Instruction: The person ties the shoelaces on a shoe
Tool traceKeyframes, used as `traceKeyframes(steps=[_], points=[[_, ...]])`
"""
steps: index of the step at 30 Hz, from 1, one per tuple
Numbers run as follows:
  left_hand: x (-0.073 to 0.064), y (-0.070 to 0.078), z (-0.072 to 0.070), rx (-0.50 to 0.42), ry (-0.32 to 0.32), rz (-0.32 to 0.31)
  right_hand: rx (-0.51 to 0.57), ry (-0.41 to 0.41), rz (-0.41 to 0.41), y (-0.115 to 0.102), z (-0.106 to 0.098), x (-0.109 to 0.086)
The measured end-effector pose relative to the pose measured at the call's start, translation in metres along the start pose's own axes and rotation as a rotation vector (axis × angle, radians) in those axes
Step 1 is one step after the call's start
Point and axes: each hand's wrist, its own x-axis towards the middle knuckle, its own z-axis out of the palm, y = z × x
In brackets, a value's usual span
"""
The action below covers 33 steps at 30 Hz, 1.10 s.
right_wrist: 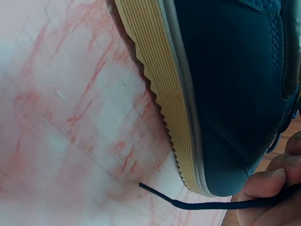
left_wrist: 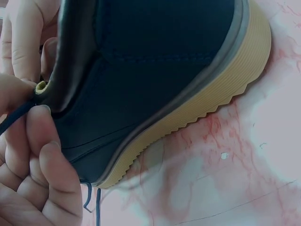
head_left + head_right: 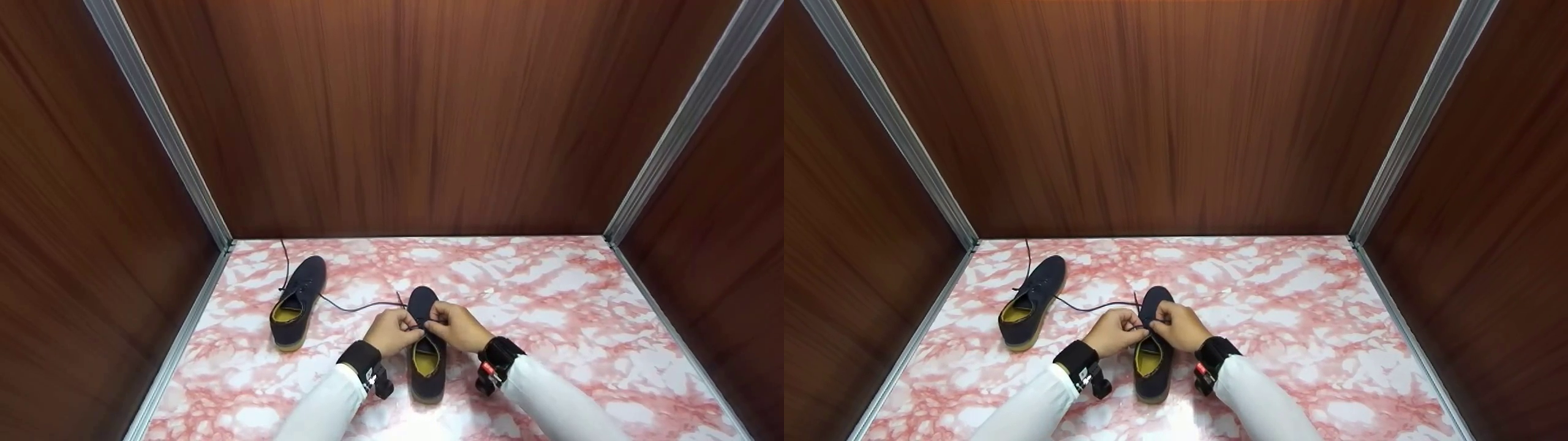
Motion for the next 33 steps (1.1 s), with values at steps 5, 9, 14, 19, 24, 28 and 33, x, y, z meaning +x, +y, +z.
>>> traceKeyframes(steps=[5,9,14,19,24,28,33], points=[[0.001,0.000,0.001,0.010,0.012,0.005,0.081,-0.066,0.069,-0.003,-0.008,-0.001],[0.001,0.000,0.001,0.027,0.013,0.004,0.167,-0.091,0.117,0.000,-0.016,-0.003],[0.000,0.000,0.001,0.015,0.014,0.001,0.252,-0.077,0.151,0.003,-0.023,-0.007],[-0.001,0.000,0.001,0.005,0.010,0.002,0.304,-0.069,0.121,0.006,-0.024,-0.009],[-0.001,0.000,0.001,0.005,0.009,0.008,0.328,-0.042,0.091,0.005,-0.022,-0.008],[-0.002,0.002,0.001,0.000,0.002,0.011,0.311,-0.037,0.113,0.004,-0.021,-0.005],[-0.001,0.002,0.001,0.005,-0.005,0.014,0.285,-0.069,0.165,0.000,-0.017,-0.001]])
